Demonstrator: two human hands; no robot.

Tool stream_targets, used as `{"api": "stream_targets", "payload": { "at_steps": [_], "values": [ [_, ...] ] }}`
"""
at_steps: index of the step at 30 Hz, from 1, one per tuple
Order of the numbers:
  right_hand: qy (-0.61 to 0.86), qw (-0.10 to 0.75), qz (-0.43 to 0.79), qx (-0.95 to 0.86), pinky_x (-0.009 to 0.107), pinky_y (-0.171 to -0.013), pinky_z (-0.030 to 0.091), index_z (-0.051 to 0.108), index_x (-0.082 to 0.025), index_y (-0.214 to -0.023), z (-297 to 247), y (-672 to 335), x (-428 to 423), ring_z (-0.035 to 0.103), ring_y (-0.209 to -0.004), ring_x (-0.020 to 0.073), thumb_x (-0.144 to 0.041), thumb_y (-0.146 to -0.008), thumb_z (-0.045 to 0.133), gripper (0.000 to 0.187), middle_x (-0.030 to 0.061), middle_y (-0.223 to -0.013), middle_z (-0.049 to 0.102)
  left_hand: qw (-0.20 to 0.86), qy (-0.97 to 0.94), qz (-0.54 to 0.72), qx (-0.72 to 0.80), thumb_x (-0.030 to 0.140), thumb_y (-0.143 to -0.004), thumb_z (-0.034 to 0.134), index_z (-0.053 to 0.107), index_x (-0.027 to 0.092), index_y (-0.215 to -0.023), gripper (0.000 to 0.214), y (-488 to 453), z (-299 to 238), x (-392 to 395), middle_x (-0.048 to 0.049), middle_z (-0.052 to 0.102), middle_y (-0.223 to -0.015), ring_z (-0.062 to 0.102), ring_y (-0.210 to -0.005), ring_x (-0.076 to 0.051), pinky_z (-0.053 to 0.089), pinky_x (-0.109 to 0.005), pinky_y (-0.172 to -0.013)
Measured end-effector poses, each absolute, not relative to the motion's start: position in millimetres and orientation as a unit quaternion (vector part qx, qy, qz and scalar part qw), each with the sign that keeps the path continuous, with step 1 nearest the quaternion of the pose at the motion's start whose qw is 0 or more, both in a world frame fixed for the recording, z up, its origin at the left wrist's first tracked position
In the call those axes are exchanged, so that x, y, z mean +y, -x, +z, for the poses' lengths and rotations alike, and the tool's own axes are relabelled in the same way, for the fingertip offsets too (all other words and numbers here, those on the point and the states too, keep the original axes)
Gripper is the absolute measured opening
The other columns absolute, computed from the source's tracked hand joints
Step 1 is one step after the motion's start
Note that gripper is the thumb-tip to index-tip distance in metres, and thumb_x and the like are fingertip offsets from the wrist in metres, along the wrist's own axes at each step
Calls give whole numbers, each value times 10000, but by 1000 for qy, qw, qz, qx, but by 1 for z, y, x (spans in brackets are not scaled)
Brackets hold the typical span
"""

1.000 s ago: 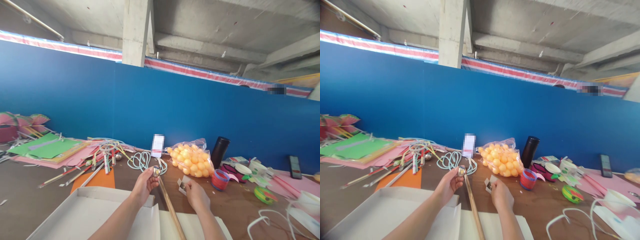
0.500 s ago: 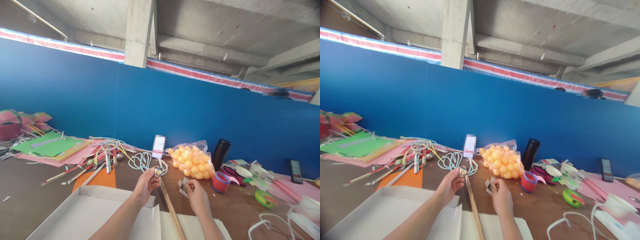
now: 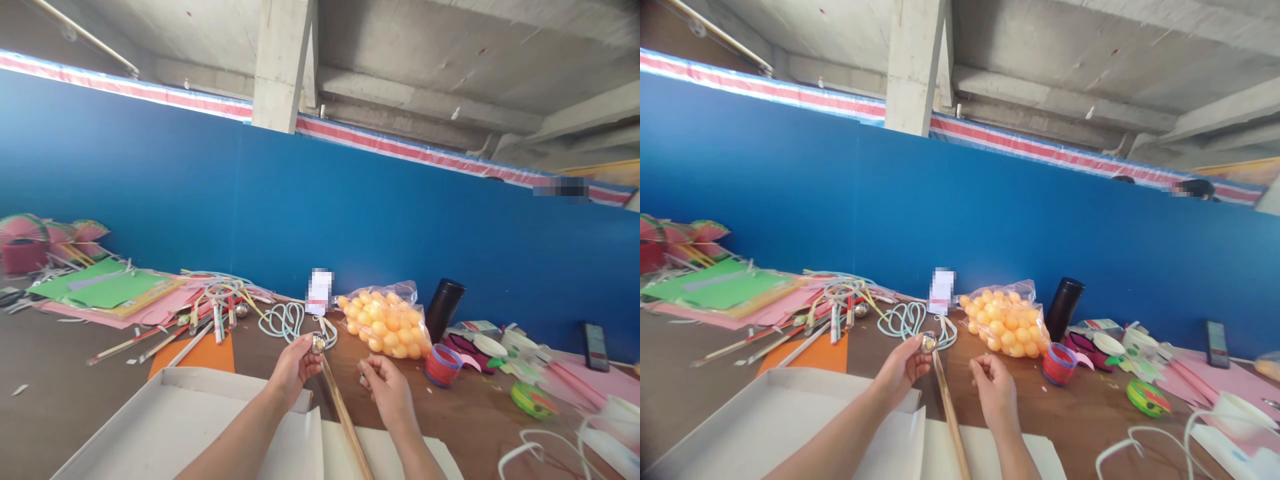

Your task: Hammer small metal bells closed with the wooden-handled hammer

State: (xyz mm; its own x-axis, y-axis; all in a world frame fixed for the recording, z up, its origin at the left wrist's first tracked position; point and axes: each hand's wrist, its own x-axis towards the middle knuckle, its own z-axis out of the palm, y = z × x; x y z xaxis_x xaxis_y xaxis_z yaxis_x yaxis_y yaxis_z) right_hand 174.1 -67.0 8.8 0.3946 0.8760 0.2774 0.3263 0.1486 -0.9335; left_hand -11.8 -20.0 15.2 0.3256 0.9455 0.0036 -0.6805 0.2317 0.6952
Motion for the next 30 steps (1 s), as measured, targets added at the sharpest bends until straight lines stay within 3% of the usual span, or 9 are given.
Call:
{"api": "stream_targets", "payload": {
  "at_steps": [3,8,18,24,30],
  "values": [
    [548,599,347,-470,199,-401,358,612,-178,-791,10,-170,-68,543,-564,140,-401,-666,657,260,6,-640,620,754,-308,538,218,259,-760,580,580,114,-972,256,12,15,-20,-57,619,-765,578,-571,-91,489,-191,-490],
    [497,618,433,-428,205,-465,418,630,-165,-901,11,-165,-71,561,-660,144,-351,-664,677,305,51,-796,653,753,-308,537,223,245,-761,577,578,108,-983,261,12,14,-19,-56,618,-751,582,-563,-93,489,-192,-488],
    [458,601,478,-448,209,-516,451,621,-167,-792,17,-153,-76,581,-727,158,-319,-664,688,210,45,-822,649,754,-313,532,223,246,-759,580,585,113,-972,251,11,15,-19,-54,619,-757,586,-564,-90,491,-188,-486],
    [423,615,510,-427,236,-676,491,639,-189,-914,18,-145,-78,575,-757,129,-296,-685,683,256,32,-886,633,752,-322,531,221,267,-763,576,582,120,-989,270,11,13,-19,-54,624,-771,595,-580,-96,494,-191,-496],
    [436,606,499,-440,259,-633,515,640,-174,-822,15,-137,-77,577,-717,140,-346,-680,676,226,37,-828,638,755,-318,530,221,266,-760,579,579,123,-982,264,12,14,-19,-56,629,-767,604,-581,-102,496,-194,-499]
  ]
}}
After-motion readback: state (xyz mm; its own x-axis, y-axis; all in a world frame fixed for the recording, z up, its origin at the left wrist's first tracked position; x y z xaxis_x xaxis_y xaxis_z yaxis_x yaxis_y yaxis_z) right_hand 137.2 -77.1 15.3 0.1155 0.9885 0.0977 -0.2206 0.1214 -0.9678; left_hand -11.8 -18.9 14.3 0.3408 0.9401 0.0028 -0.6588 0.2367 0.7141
